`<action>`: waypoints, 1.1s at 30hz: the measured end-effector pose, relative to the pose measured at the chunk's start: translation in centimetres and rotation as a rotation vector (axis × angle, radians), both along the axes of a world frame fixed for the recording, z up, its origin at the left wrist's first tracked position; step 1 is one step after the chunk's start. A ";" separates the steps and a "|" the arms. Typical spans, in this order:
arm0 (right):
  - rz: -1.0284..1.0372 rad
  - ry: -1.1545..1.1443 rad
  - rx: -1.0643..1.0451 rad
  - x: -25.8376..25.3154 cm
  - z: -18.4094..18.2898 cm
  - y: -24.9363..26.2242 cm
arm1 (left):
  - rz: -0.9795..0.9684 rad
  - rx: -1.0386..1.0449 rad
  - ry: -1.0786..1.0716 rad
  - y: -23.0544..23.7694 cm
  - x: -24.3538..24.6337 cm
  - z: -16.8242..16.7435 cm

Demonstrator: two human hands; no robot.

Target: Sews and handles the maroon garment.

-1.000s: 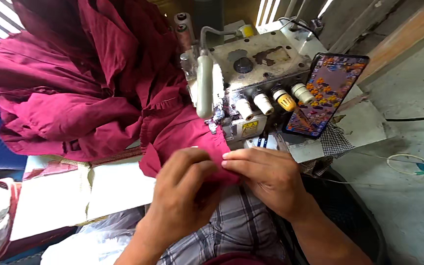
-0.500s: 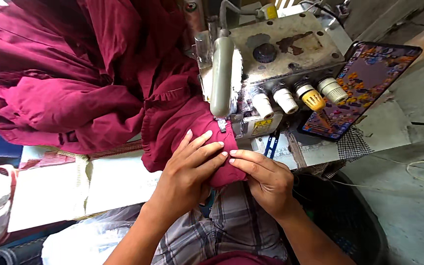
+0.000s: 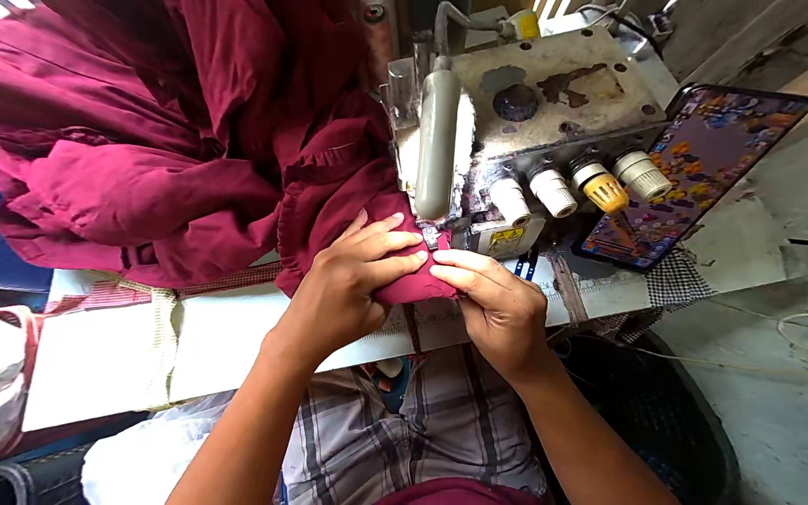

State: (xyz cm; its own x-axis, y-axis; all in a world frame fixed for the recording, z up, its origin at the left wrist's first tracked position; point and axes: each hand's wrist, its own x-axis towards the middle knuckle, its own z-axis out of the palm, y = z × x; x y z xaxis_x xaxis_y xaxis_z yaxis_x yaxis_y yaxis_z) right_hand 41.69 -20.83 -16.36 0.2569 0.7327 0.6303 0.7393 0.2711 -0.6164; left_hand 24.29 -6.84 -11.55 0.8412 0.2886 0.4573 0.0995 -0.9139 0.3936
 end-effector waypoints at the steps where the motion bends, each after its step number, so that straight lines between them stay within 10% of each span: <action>1: -0.016 -0.041 -0.013 0.1 0.3 0.0 | 0.003 -0.003 0.010 0.1 0.0 0.1; 14: -0.021 -0.261 -0.152 1.8 7.4 1.0 | 0.226 0.019 0.115 -1.2 3.1 4.7; 33: 0.010 -0.193 0.002 1.3 0.6 -1.0 | 0.073 0.144 0.018 -3.6 -0.1 0.0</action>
